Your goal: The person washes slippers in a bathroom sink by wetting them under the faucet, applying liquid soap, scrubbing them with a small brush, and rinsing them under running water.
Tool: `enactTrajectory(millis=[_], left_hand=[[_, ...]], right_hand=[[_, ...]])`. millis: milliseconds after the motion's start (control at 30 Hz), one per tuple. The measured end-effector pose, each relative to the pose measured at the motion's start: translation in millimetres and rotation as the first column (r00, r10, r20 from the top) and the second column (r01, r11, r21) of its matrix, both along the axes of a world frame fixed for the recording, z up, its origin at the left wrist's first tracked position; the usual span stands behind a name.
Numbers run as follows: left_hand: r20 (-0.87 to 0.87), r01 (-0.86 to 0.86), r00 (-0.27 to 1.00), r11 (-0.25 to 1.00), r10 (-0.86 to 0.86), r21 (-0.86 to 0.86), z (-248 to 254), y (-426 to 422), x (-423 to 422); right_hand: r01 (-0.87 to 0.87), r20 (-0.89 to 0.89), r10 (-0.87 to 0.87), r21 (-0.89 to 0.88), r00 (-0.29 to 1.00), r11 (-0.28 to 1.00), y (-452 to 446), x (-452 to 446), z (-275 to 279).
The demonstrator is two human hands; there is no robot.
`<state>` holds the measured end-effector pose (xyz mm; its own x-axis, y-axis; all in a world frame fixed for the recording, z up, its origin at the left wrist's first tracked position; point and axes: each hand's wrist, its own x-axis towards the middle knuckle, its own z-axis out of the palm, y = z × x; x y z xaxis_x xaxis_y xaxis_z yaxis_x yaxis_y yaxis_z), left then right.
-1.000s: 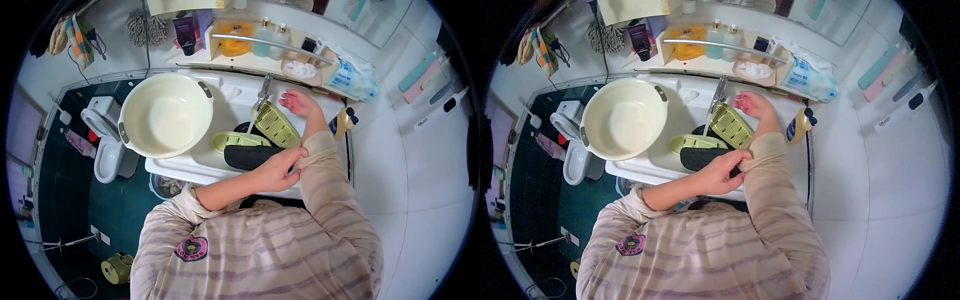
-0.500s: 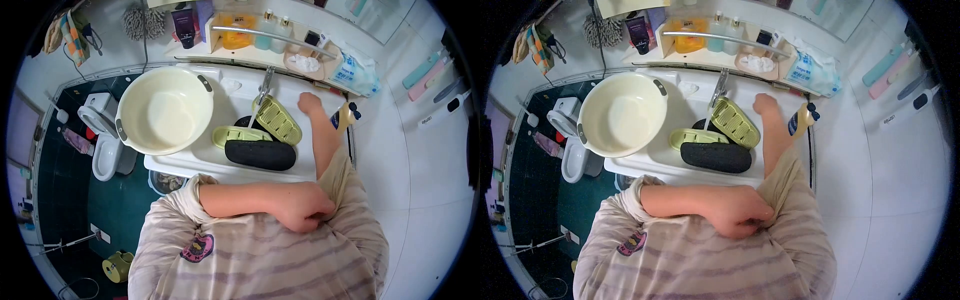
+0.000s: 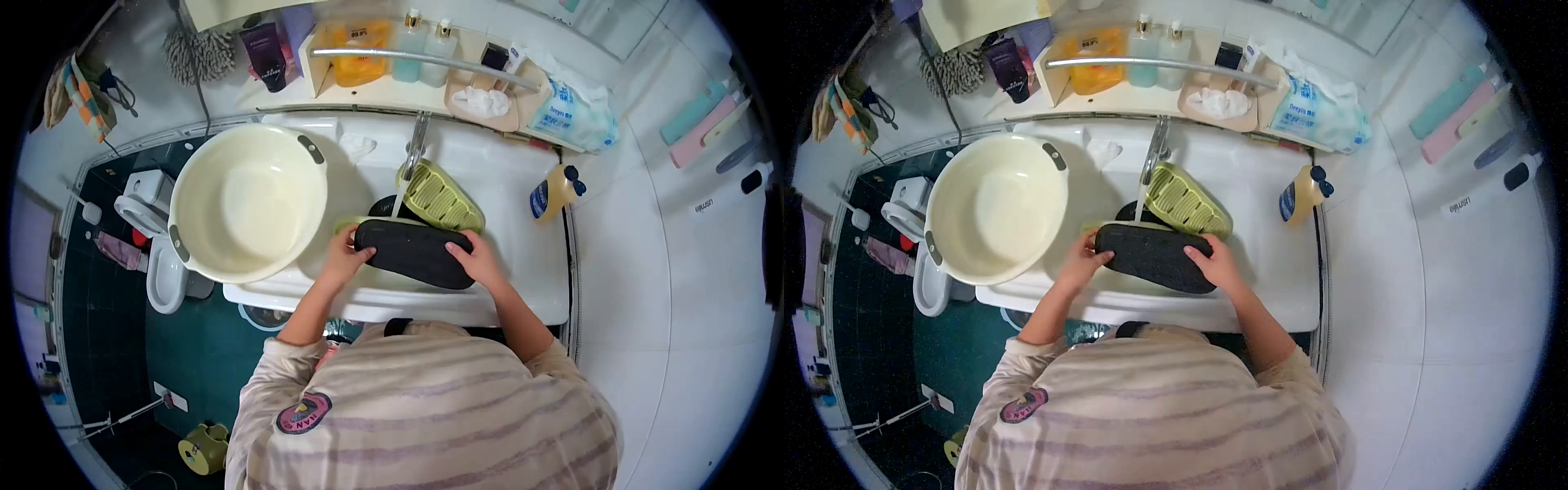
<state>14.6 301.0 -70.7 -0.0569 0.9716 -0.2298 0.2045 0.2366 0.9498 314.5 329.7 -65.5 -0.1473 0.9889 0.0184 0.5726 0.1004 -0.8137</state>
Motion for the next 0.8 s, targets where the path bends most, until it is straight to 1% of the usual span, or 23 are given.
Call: enactTrajectory(millis=[33,67,100,133,167,200,233,267,300,333,367,400,433,500,533,600,633,700,733,800], left_hand=[[0.001,0.002,1.000,1.000,-0.002,0.005,4.8,14.6,0.8],[0.212,-0.003,0.977,0.998,-0.011,0.063,10.8,27.9,1.4],[0.415,-0.022,0.909,0.994,-0.025,0.107,13.1,37.5,3.2],[0.541,-0.059,0.840,0.998,0.032,0.033,8.5,53.7,8.9],[0.534,-0.064,0.845,0.998,0.042,0.021,1.8,61.7,17.1],[0.578,-0.152,0.798,0.985,0.171,-0.081,-3.2,72.8,35.5],[0.611,-0.230,0.734,0.955,0.296,-0.187,-7.6,83.5,47.8],[0.629,-0.228,0.695,0.936,0.349,-0.267,-11.9,90.6,47.8],[0.627,-0.232,0.693,0.933,0.356,-0.274,-18.9,97.4,46.0],[0.688,-0.109,0.688,0.970,0.231,-0.217,-24.4,101.9,44.5],[0.739,0.014,0.665,0.988,0.106,-0.154,-30.7,103.7,43.6],[0.699,0.014,0.709,0.988,0.099,-0.154,-36.7,104.6,42.8],[0.696,0.012,0.710,0.986,0.108,-0.165,-36.5,105.1,41.8],[0.685,0.039,0.723,0.984,0.091,-0.172,-34.5,106.1,41.7],[0.683,0.043,0.725,0.983,0.093,-0.180,-26.8,105.5,41.3],[0.791,0.019,0.574,0.961,0.214,-0.274,-10.0,100.2,39.4],[0.788,0.020,0.576,0.960,0.218,-0.280,-9.7,97.2,36.3],[0.787,-0.016,0.547,0.944,0.284,-0.329,-10.2,87.1,26.6],[0.784,-0.013,0.550,0.942,0.287,-0.336,-6.2,81.3,21.3],[0.750,-0.017,0.603,0.944,0.271,-0.328,2.9,71.3,12.6]], right_hand=[[0.056,-0.078,-0.058,-0.028,0.995,0.998,7.4,3.0,2.6],[0.050,-0.142,-0.054,-0.031,0.988,0.998,16.0,1.7,20.5],[0.025,-0.225,-0.054,-0.126,0.973,0.992,25.2,0.8,30.1],[0.055,-0.133,-0.067,-0.094,0.989,0.994,45.8,2.4,24.8],[0.077,-0.051,-0.080,-0.065,0.995,0.995,60.9,-4.4,16.4],[0.138,-0.048,-0.140,-0.050,0.989,0.989,67.2,-7.3,10.4],[0.134,-0.040,-0.136,-0.047,0.990,0.990,73.8,-3.0,6.1],[0.125,-0.019,-0.126,-0.033,0.992,0.992,77.0,-1.0,-2.1],[0.115,0.004,-0.115,-0.020,0.993,0.993,80.6,1.1,-10.2],[0.109,0.007,-0.109,-0.030,0.994,0.994,82.3,3.5,-17.5],[0.126,-0.067,-0.128,-0.036,0.990,0.991,82.2,6.5,-25.2],[0.143,-0.145,-0.148,-0.042,0.978,0.989,82.5,7.9,-33.3],[0.141,-0.145,-0.148,-0.054,0.978,0.988,81.9,6.3,-33.5],[0.190,-0.089,-0.191,-0.015,0.978,0.982,79.3,5.9,-31.9],[0.194,-0.090,-0.196,-0.023,0.977,0.981,81.2,7.6,-36.4],[0.197,-0.018,-0.197,-0.007,0.980,0.980,86.5,12.4,-46.4],[0.199,-0.019,-0.199,-0.013,0.980,0.980,87.9,11.3,-43.9],[0.096,-0.044,-0.098,-0.040,0.994,0.995,86.9,4.6,-25.1],[0.100,-0.045,-0.102,-0.048,0.994,0.994,86.9,0.7,-17.6],[0.028,0.156,-0.041,0.088,0.987,0.996,89.3,-9.8,-3.5]])
